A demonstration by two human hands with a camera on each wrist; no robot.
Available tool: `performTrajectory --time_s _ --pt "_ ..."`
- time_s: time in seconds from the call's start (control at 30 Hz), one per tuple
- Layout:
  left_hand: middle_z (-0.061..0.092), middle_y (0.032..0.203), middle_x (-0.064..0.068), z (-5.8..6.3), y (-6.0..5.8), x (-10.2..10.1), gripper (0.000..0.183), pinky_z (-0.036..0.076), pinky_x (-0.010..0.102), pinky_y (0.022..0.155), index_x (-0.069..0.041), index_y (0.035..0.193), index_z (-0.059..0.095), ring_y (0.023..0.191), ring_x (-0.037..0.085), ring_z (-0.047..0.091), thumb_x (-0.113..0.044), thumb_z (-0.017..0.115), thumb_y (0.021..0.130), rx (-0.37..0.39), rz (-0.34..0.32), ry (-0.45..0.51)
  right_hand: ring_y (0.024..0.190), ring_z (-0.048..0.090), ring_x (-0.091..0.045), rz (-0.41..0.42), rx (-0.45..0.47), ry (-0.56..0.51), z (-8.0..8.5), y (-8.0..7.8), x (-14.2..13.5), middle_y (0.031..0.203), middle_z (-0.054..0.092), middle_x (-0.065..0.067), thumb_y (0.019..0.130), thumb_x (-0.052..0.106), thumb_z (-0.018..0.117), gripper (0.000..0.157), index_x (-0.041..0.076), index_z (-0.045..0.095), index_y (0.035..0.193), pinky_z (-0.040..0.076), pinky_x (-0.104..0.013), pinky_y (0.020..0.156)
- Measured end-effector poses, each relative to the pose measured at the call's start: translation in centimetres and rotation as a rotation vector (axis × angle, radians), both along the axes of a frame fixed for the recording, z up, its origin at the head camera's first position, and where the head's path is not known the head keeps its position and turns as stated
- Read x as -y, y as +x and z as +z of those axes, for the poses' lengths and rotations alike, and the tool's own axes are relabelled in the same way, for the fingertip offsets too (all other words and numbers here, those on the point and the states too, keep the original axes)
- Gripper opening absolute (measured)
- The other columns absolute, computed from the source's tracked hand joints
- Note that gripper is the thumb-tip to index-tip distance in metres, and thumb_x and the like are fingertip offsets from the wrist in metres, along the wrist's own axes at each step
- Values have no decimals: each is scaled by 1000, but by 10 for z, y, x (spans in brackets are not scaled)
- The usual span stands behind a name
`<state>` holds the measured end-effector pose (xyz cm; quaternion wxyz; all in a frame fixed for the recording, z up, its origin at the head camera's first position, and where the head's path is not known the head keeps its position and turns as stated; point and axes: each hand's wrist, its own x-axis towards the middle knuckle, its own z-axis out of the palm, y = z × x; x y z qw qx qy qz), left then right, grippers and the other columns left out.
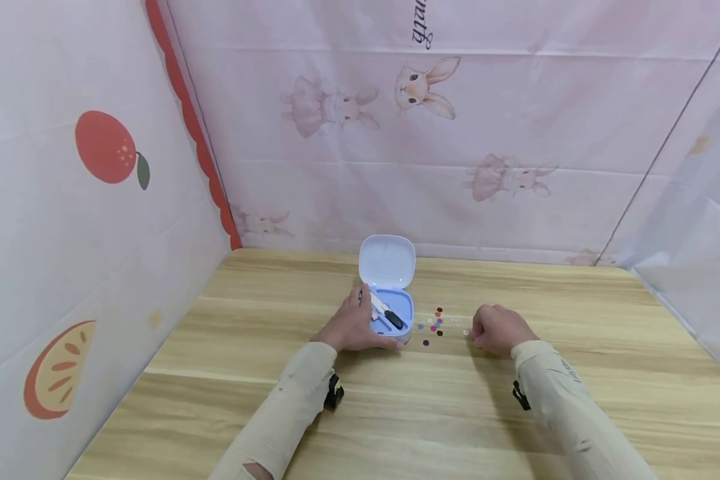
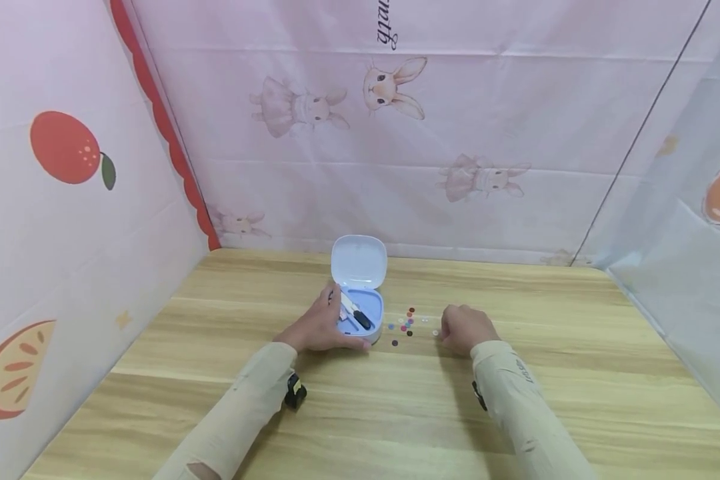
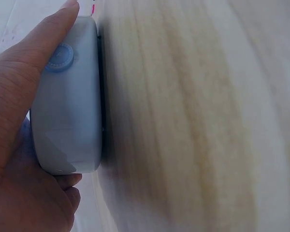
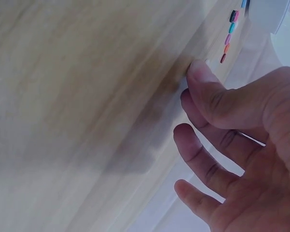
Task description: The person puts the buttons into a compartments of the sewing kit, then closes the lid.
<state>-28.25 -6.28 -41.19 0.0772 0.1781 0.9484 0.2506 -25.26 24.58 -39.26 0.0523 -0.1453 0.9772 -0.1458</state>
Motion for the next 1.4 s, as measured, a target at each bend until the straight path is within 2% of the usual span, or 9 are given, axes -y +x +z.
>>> performTrajectory --time_s 0.3,0.53,0.93,1.13,1.33,1.4 --pt "7 167 16 -2 -2 0 145 37 50 113 -5 162 -2 141 35 33 -71 84 65 -16 0 23 67 54 -18 -12 7 6 -4 -2 1 72 61 1 75 -4 70 16 11 66 71 49 -38 65" --pt "7 167 16 -1 0 1 145 37 50 112 -5 162 -2 140 35 33 -72 83 65 -12 -5 14 65 53 -17 5 7 4 -3 0 2 71 60 2 73 -5 65 17 11 64 70 48 -36 64" --pt "2 169 13 -1 -7 0 147 34 49 114 -6 162 -5 144 33 29 -74 82 64 19 2 -3 62 51 -16 20 10 19 -2 -1 1 66 58 2 76 -2 66 16 12 62 68 44 -34 63" --pt "8 167 16 0 -5 2 147 36 49 114 -5 162 -2 141 34 31 -73 83 64 15 3 6 66 53 -17 19 37 8 -5 -3 -1 71 60 1 80 -1 68 11 9 65 75 47 -36 65" --pt "9 166 17 -1 -5 2 146 35 49 114 -4 162 -1 141 34 32 -72 83 64 10 -4 18 66 55 -16 60 44 -13 -3 -4 -2 75 63 0 83 0 70 9 7 67 78 51 -36 66" --pt "10 166 17 0 -6 1 146 36 48 114 -4 162 -2 141 33 32 -72 83 65 5 -9 14 64 53 -15 78 41 -36 0 -5 0 72 62 0 82 -4 65 13 7 66 75 50 -35 65"
